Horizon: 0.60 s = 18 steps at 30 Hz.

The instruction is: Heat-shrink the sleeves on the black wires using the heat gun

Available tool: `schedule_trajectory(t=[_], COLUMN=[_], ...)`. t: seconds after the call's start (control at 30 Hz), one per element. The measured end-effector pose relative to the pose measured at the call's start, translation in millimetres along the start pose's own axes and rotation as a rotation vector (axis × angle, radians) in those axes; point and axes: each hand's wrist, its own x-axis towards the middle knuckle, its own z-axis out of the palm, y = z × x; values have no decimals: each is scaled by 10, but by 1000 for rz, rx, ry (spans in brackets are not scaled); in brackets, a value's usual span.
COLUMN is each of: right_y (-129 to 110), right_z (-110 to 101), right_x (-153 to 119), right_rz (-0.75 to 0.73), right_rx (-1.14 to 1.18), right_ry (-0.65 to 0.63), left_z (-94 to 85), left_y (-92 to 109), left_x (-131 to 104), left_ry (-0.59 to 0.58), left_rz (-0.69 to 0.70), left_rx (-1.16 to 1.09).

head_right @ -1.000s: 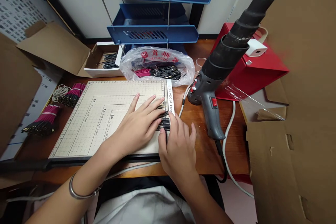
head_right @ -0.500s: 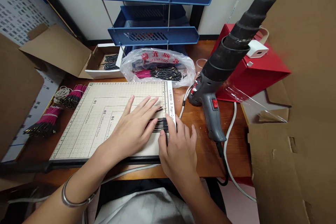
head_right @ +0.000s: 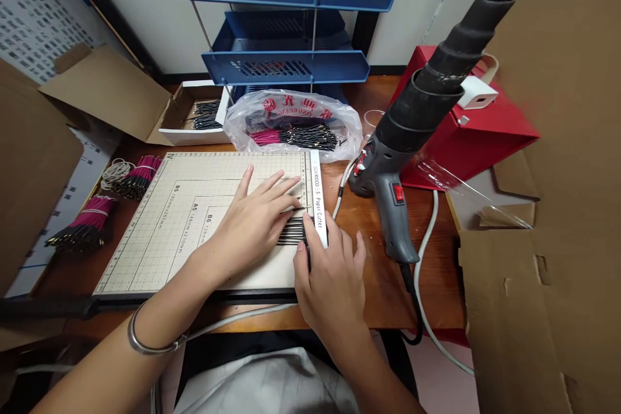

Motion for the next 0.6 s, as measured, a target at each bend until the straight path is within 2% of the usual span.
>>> schedule_trajectory(t=[0.3, 0.47, 0.6], right_y=[18, 34, 60], right_z=[27, 43, 65], right_x=[-15, -39, -44], right_rz=[-11, -39, -60], right_rx=[2, 10, -11], right_ry=[34, 84, 133], left_z=[-11, 21, 10], left_y=[165, 233, 211], left_x=[133, 210, 165], left_ry=[-35, -46, -13], left_rz=[-82, -58, -55], left_rx=[14, -8, -17])
